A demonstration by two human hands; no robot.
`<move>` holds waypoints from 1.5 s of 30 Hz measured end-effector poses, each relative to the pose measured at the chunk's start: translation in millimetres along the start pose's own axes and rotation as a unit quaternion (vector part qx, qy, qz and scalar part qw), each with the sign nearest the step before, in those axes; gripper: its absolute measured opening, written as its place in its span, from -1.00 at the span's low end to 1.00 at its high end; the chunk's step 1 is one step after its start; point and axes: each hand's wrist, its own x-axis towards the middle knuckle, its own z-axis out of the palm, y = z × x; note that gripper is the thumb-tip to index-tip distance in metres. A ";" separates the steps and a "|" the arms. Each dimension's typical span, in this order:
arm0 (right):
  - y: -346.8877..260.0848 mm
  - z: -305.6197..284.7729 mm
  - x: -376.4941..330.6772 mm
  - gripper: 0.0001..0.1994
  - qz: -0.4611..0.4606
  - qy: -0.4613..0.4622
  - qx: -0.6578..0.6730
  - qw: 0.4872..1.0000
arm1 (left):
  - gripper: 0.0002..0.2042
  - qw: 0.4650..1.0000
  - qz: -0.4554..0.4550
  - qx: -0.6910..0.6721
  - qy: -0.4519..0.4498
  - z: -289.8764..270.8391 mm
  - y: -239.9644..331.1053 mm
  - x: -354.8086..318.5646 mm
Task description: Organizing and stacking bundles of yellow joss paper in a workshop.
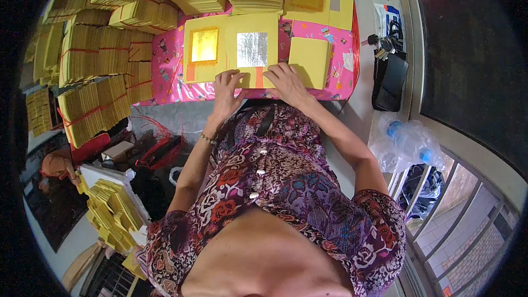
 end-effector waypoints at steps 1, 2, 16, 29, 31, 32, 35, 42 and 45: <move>0.5 0.2 0.7 -0.45 -0.001 -0.001 0.000 1.000 | -0.51 1.000 0.004 -0.002 0.005 2.0 -1.9 -0.1; 1.2 0.0 0.9 -0.51 -0.002 0.005 0.012 1.000 | -0.52 1.000 0.008 -0.004 0.009 4.0 -3.8 -0.3; 7.8 -3.4 9.2 -0.84 0.104 0.014 0.163 0.981 | -0.65 0.998 -0.001 -0.067 0.007 -0.3 -13.5 5.2; 9.4 -0.5 11.3 -0.83 0.123 0.024 0.189 0.974 | -0.69 0.995 -0.011 -0.095 0.005 0.4 -16.8 3.8; 9.1 -0.7 11.4 -0.83 0.125 0.026 0.187 0.974 | -0.69 0.995 -0.011 -0.097 0.005 0.6 -17.0 4.0; 9.2 -0.8 11.4 -0.83 0.123 0.028 0.185 0.975 | -0.69 0.995 -0.012 -0.100 0.006 0.5 -16.7 4.2; 8.7 -1.0 11.3 -0.83 0.123 0.031 0.180 0.975 | -0.70 0.995 -0.013 -0.099 0.005 0.1 -15.7 4.5; 8.2 -4.2 11.3 -0.83 0.113 0.023 0.175 0.978 | -0.70 0.994 -0.022 -0.106 0.000 -1.6 -12.9 4.3; 12.2 -5.5 10.6 -0.82 0.094 0.019 0.195 0.976 | -0.72 0.992 -0.031 -0.125 0.003 -1.1 -13.9 4.0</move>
